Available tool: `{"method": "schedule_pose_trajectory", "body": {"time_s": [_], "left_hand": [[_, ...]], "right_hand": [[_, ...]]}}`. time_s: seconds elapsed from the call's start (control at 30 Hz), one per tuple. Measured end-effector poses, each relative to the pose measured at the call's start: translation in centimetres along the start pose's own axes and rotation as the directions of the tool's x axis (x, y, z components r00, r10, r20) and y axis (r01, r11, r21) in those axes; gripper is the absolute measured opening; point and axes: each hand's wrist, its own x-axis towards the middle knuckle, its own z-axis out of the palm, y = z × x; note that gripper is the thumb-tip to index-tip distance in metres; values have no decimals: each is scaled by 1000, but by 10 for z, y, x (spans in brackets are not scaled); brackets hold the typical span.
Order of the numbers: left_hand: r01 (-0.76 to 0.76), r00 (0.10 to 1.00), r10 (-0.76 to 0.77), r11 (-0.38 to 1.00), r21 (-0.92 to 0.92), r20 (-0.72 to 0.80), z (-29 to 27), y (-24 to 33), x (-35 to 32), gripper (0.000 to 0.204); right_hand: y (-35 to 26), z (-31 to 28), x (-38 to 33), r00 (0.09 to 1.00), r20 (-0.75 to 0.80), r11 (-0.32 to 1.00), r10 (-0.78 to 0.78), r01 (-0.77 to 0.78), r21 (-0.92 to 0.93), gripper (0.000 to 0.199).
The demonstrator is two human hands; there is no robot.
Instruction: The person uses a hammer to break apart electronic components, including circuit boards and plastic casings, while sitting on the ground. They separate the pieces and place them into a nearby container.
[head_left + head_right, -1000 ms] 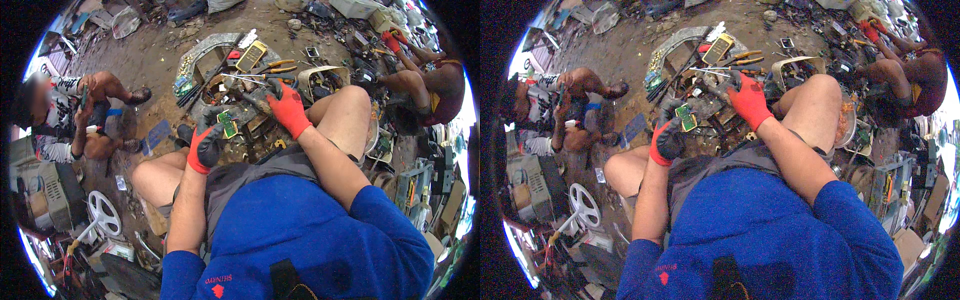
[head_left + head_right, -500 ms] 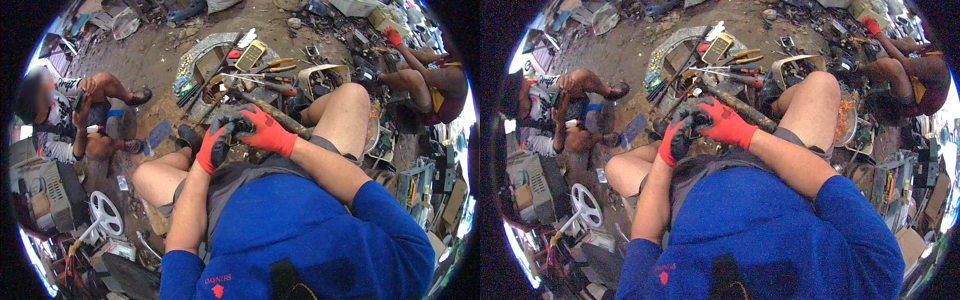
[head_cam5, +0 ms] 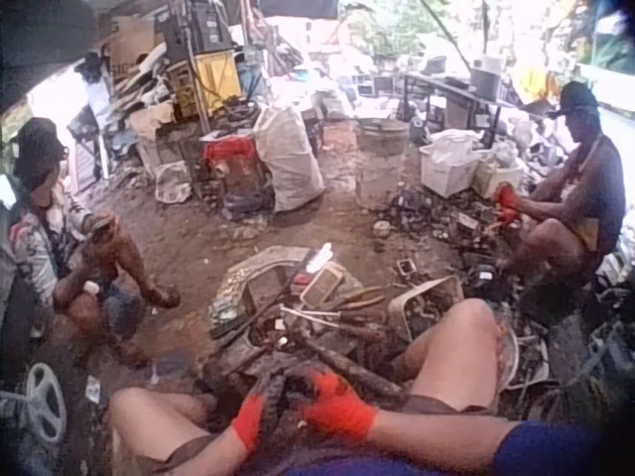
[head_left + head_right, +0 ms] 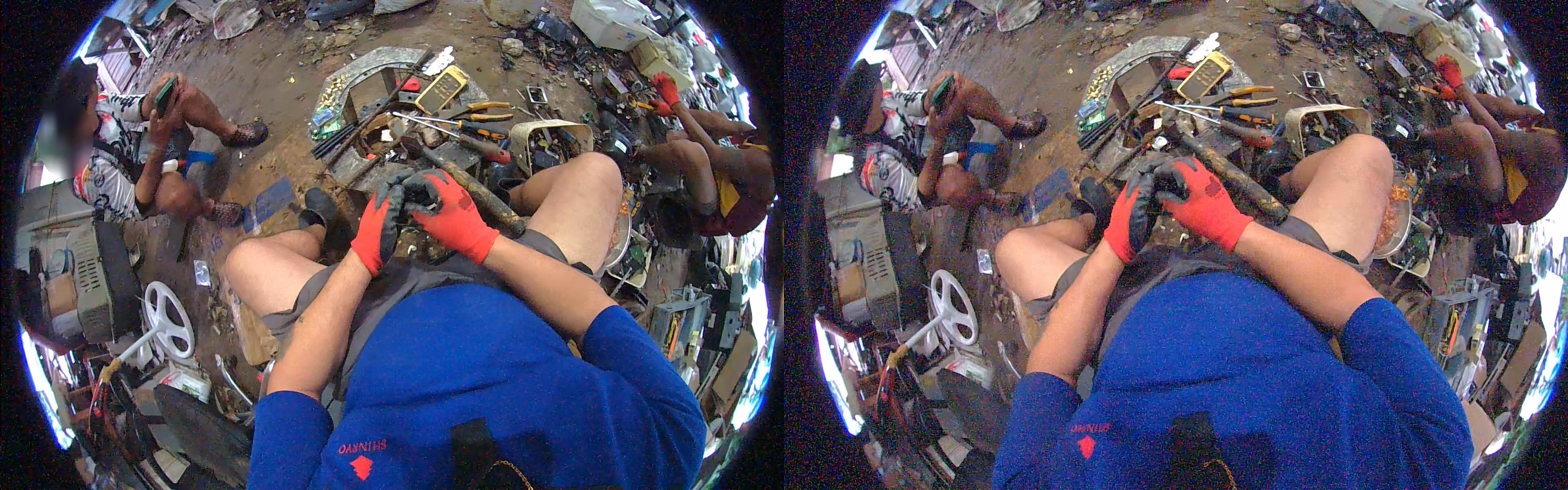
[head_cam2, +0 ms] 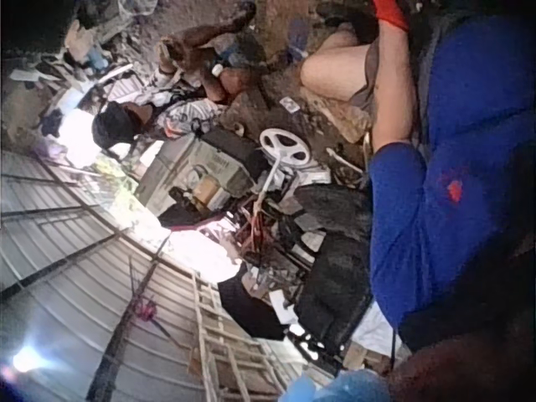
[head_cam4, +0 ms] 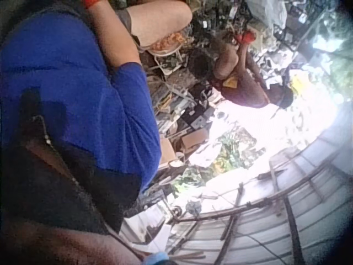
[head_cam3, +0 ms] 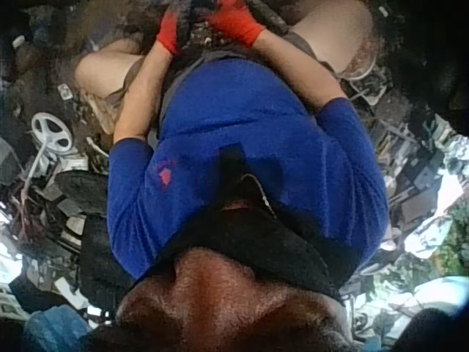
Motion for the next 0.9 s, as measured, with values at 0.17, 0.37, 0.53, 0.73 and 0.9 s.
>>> {"method": "schedule_pose_trajectory", "body": {"time_s": [0.17, 0.37, 0.53, 0.73, 0.9], "left_hand": [[-86, 994, 98, 973, 215, -44, -5, -7, -4, 36], [128, 970, -215, 849, -513, -115, -34, -4, 3, 36], [-56, 993, 50, 997, -55, -106, -25, -2, -4, 39], [-5, 999, 1, 998, -63, -55, -21, -11, 3, 38], [19, 999, -21, 998, -53, -34, -15, -7, 3, 36]], "right_hand": [[-5, 2, 0, 996, 67, 997, -65, 63, 31, 46], [-13, 7, -11, 997, 47, 997, -64, 62, 53, 48], [-13, -5, 4, 990, 88, 980, 109, -122, 160, 51], [-15, -4, 3, 975, 144, 985, 171, -173, 5, 50], [-7, 2, -2, 972, -19, 947, 233, -232, -223, 50]]}}
